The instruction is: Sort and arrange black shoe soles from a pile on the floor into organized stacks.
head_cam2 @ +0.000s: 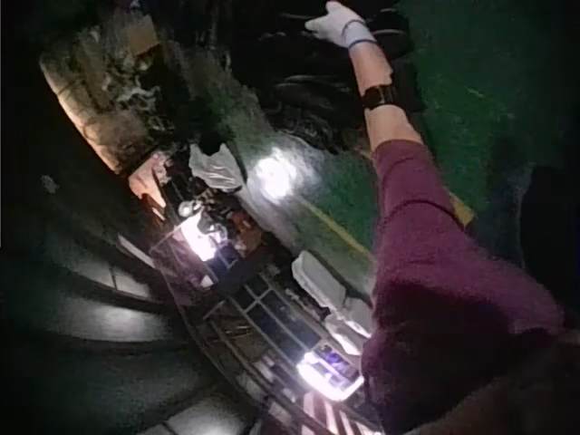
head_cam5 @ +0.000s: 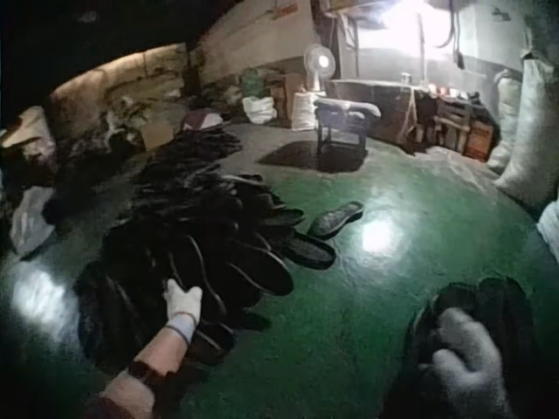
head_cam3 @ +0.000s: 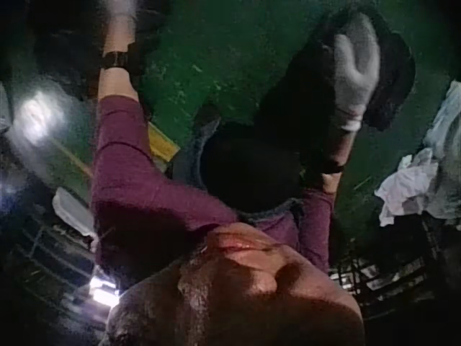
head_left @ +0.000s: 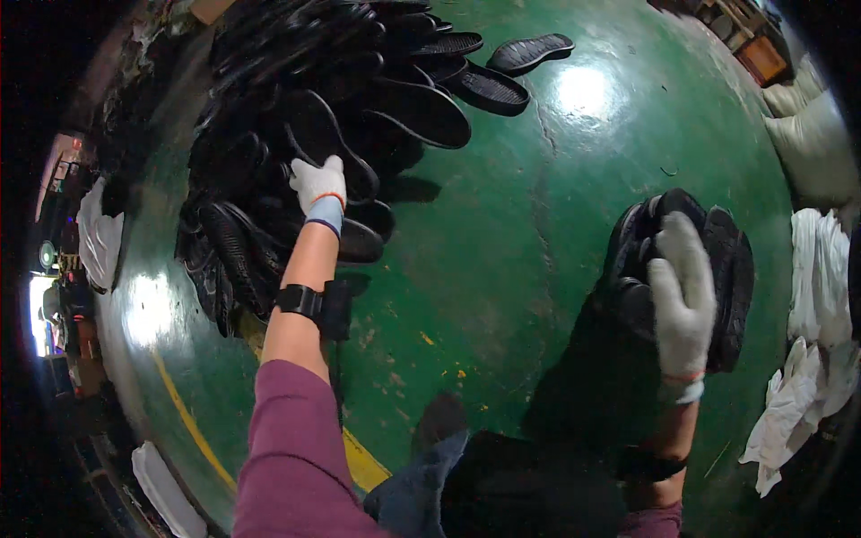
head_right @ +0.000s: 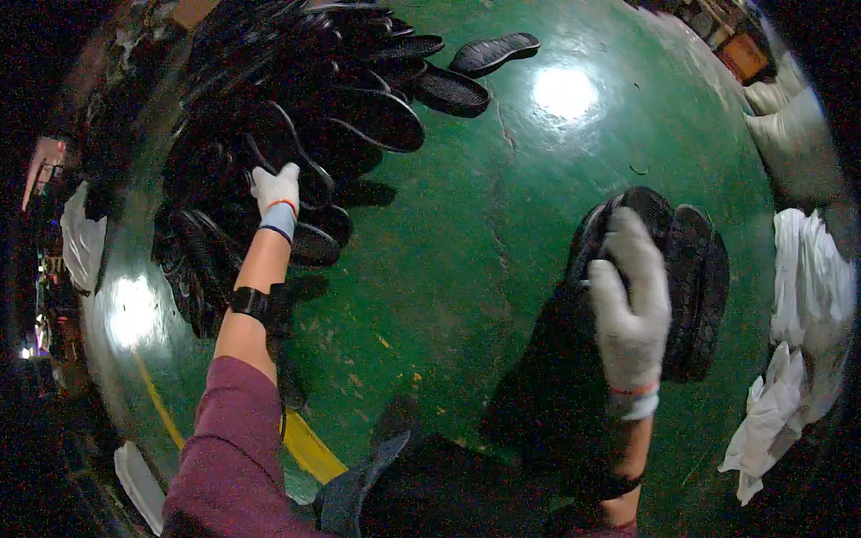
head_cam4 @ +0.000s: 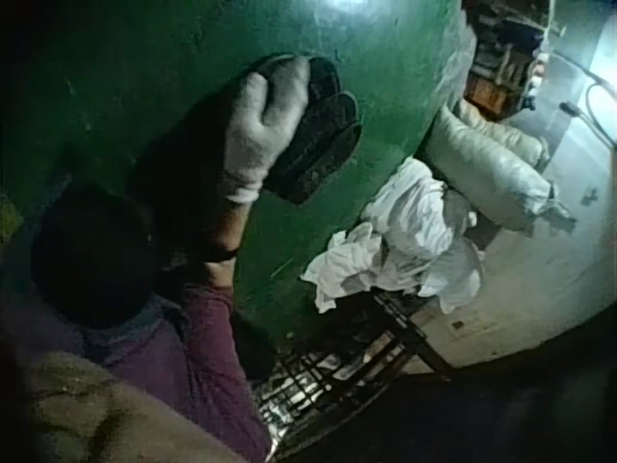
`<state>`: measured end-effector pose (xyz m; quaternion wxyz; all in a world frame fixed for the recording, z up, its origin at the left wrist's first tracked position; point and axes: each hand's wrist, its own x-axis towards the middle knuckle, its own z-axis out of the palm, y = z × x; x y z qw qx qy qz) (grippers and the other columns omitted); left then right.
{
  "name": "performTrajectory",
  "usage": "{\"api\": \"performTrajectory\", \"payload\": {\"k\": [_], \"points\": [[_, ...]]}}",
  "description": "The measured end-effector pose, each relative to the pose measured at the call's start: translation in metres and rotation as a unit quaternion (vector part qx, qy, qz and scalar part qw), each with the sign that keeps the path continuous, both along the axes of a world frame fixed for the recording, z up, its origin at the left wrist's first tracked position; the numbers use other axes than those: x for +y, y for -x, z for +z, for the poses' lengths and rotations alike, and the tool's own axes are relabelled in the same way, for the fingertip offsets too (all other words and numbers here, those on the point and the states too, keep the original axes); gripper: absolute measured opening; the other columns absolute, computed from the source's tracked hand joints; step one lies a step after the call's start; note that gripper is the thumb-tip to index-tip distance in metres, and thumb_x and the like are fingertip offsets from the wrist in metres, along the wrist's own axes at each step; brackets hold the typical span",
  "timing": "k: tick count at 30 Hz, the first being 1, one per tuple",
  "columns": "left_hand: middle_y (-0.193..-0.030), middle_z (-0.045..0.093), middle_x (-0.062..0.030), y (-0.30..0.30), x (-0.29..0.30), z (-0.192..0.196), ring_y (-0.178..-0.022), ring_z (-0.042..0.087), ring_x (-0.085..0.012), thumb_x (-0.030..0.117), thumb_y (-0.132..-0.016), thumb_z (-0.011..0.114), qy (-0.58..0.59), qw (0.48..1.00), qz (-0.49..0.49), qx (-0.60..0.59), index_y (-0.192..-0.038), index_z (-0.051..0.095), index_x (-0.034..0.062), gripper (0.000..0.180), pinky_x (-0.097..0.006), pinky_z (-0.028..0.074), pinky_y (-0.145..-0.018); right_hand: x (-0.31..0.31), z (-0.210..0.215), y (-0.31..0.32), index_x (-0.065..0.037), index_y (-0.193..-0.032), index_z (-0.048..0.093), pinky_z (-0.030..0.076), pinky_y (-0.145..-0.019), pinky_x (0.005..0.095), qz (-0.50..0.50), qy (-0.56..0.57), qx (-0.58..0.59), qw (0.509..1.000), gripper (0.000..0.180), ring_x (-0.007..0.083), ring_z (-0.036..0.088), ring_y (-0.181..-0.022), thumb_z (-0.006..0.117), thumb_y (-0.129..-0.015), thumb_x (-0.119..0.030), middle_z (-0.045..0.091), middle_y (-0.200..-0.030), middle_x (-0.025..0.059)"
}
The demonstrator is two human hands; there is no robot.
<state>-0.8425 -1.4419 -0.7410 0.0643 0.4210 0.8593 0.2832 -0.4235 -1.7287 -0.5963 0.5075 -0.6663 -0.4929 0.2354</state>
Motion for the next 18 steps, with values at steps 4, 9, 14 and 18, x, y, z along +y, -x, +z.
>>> {"api": "performTrajectory", "payload": {"k": [4,9,14,18], "points": [[-0.147,0.058,-0.0256,-0.037,-0.012,-0.011,-0.132,0.061,-0.0422,0.038,-0.08,0.078,0.08,0.995,-0.01,-0.06,-0.156,0.037,0.0059,0.093,-0.051,0.048,-0.112,0.018,-0.013,0.047,0.004,-0.147,0.056,0.046,-0.115,0.0374,0.083,0.046,-0.039,0.995,0.054,0.0253,0.061,-0.131,0.069,-0.095,-0.006,0.062,-0.145,0.0179],[-0.122,0.075,-0.0203,-0.008,0.002,-0.024,-0.111,0.071,-0.0326,0.027,-0.075,0.087,-0.04,0.921,-0.14,-0.36,-0.118,0.07,-0.006,0.056,-0.038,0.054,-0.097,0.035,-0.029,0.103,0.004,-0.15,0.053,0.045,-0.115,0.0373,0.165,0.055,0.065,0.983,0.058,0.0261,0.059,-0.134,0.07,-0.096,-0.009,0.059,-0.15,0.0173],[-0.111,0.077,-0.0122,-0.083,-0.11,0.005,-0.092,0.07,-0.0214,0.015,-0.093,0.074,0.02,0.751,-0.343,-0.564,-0.113,0.074,-0.0054,0.029,-0.035,0.055,-0.091,0.053,-0.06,0.124,0.005,-0.158,0.04,0.045,-0.115,0.0365,0.045,0.103,0.218,0.969,0.065,0.0279,0.058,-0.136,0.065,-0.1,-0.01,0.055,-0.154,0.0196],[-0.121,0.072,-0.0127,-0.037,-0.127,-0.023,-0.098,0.072,-0.024,0.027,-0.096,0.072,0.03,0.799,-0.554,-0.233,-0.124,0.069,0.0068,0.035,-0.038,0.057,-0.089,0.052,-0.1,0.143,0.002,-0.156,0.045,0.049,-0.11,0.0379,0.072,0.13,0.439,0.886,0.061,0.0252,0.063,-0.127,0.063,-0.098,-0.003,0.062,-0.143,0.0135]]}}
